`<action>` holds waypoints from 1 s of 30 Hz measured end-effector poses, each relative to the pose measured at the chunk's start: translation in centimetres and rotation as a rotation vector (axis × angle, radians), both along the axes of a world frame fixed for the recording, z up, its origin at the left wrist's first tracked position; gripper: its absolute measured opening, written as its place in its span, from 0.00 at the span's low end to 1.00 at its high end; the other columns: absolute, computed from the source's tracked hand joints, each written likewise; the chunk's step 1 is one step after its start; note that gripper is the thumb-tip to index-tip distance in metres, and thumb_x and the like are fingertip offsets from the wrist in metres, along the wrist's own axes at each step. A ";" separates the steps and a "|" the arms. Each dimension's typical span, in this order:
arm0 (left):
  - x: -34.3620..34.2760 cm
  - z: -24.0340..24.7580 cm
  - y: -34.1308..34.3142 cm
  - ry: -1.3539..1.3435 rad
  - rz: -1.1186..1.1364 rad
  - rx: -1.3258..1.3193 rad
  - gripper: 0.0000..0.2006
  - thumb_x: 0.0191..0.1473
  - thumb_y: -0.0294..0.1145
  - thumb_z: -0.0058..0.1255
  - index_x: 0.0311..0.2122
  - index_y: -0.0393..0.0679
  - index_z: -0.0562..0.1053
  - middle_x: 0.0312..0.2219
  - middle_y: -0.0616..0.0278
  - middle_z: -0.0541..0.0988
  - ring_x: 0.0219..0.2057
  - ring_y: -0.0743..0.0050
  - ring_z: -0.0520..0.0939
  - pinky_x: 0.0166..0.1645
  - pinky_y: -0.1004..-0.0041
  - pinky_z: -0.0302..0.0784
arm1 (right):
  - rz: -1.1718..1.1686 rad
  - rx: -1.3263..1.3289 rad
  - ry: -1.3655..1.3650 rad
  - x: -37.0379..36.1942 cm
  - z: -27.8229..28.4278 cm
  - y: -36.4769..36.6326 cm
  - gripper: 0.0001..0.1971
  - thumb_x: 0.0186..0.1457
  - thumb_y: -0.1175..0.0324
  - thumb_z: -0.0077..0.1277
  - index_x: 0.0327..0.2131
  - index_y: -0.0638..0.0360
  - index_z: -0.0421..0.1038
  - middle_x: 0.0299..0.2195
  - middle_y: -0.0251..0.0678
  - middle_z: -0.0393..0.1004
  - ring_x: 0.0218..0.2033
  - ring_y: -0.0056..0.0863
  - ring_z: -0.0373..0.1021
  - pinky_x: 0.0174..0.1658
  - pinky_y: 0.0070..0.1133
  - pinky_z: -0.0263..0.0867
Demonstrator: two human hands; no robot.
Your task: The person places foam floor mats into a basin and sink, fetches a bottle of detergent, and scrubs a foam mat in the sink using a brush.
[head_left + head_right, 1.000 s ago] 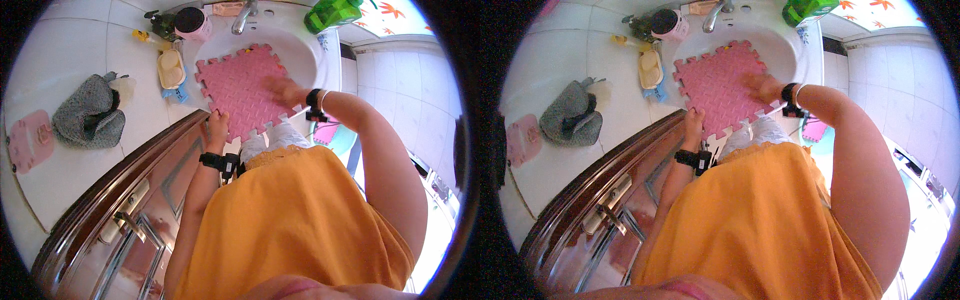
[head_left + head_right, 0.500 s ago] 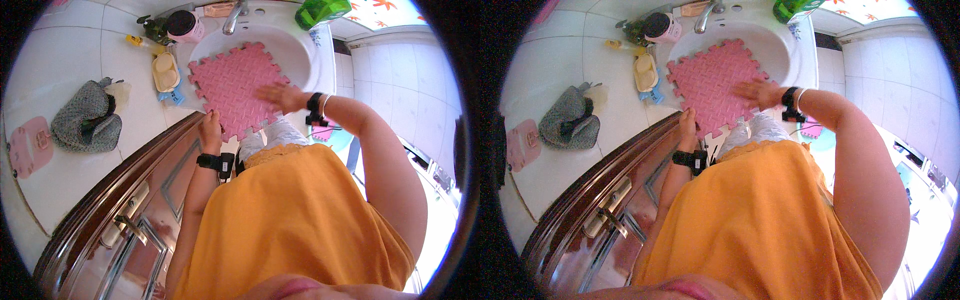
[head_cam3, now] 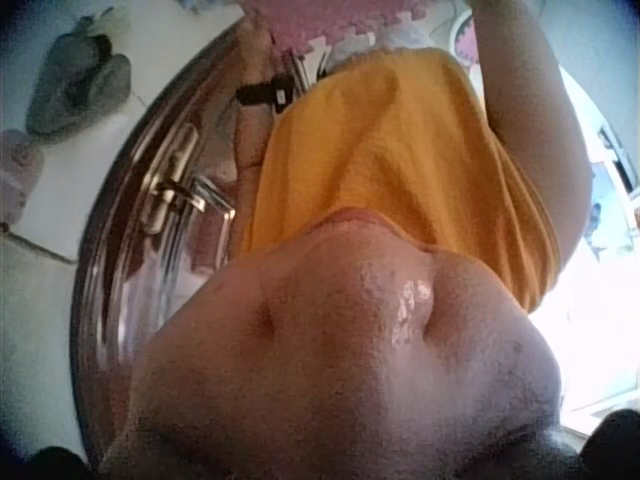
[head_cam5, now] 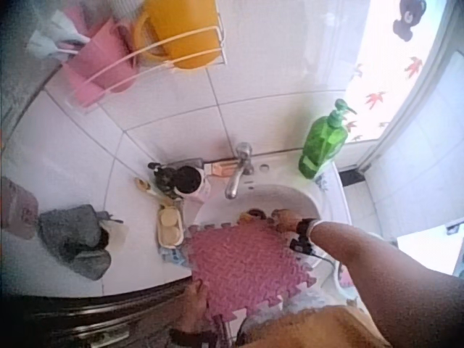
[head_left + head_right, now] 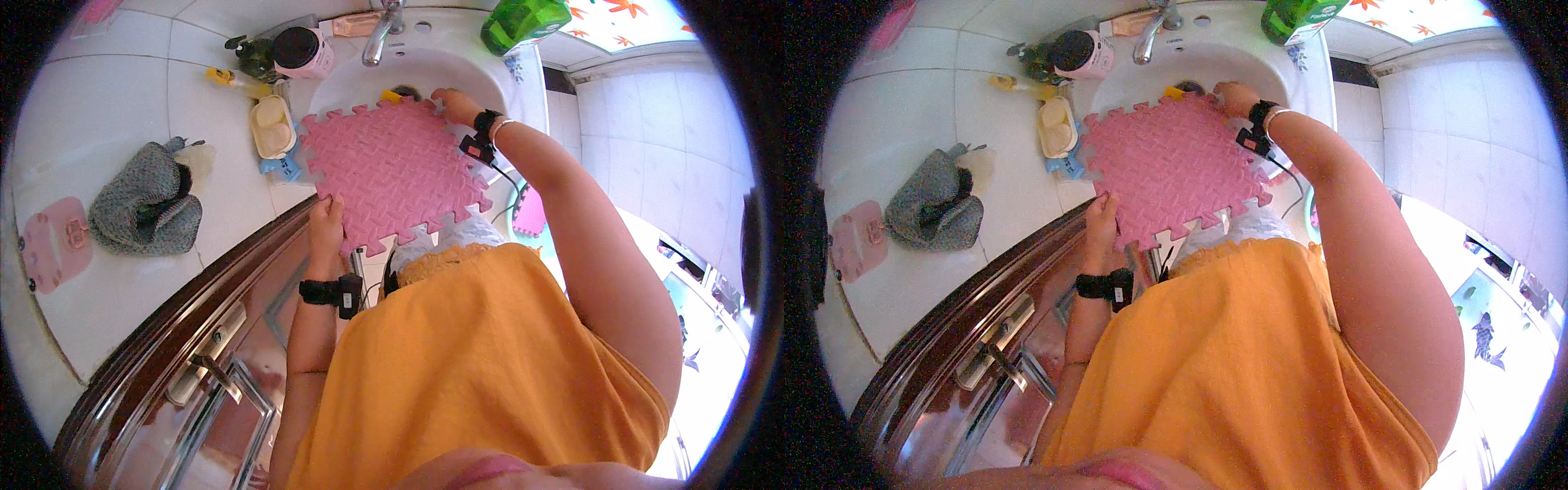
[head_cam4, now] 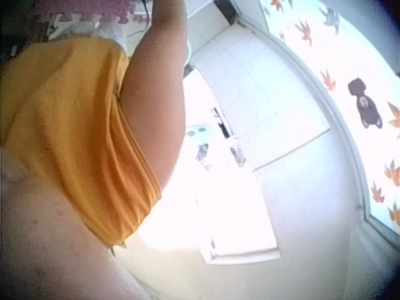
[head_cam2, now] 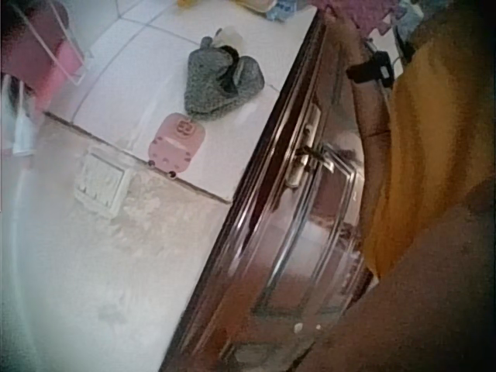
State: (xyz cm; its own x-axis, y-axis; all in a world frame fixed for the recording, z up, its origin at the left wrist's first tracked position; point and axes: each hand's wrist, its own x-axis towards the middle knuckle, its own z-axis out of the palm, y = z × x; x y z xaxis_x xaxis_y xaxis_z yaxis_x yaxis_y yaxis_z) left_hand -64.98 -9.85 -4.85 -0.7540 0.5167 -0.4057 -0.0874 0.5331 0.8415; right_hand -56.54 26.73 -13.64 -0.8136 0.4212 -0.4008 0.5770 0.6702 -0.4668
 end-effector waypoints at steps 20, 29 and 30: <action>-2.3 0.3 -0.9 -0.161 0.073 0.008 0.14 0.51 0.37 0.45 0.30 0.34 0.71 0.18 0.69 0.71 0.19 0.85 0.67 0.23 0.78 0.63 | 0.398 0.038 -0.173 -16.9 1.9 -4.8 0.19 0.41 0.60 0.53 0.37 0.61 0.69 0.34 0.48 0.72 0.37 0.44 0.69 0.40 0.35 0.65; -3.3 -1.9 -2.5 -0.117 0.099 0.136 0.13 0.51 0.35 0.45 0.32 0.33 0.71 0.20 0.63 0.75 0.21 0.79 0.73 0.25 0.75 0.67 | 0.643 0.005 0.601 -13.9 6.3 -11.0 0.13 0.50 0.69 0.43 0.40 0.58 0.67 0.39 0.46 0.69 0.41 0.45 0.65 0.44 0.31 0.61; -3.8 -2.6 -2.6 -0.118 0.105 0.145 0.13 0.51 0.35 0.45 0.32 0.33 0.71 0.20 0.63 0.75 0.21 0.79 0.73 0.25 0.75 0.67 | 0.715 -0.051 0.518 -13.1 7.2 -12.1 0.12 0.50 0.70 0.43 0.40 0.57 0.67 0.41 0.46 0.67 0.43 0.44 0.64 0.46 0.30 0.59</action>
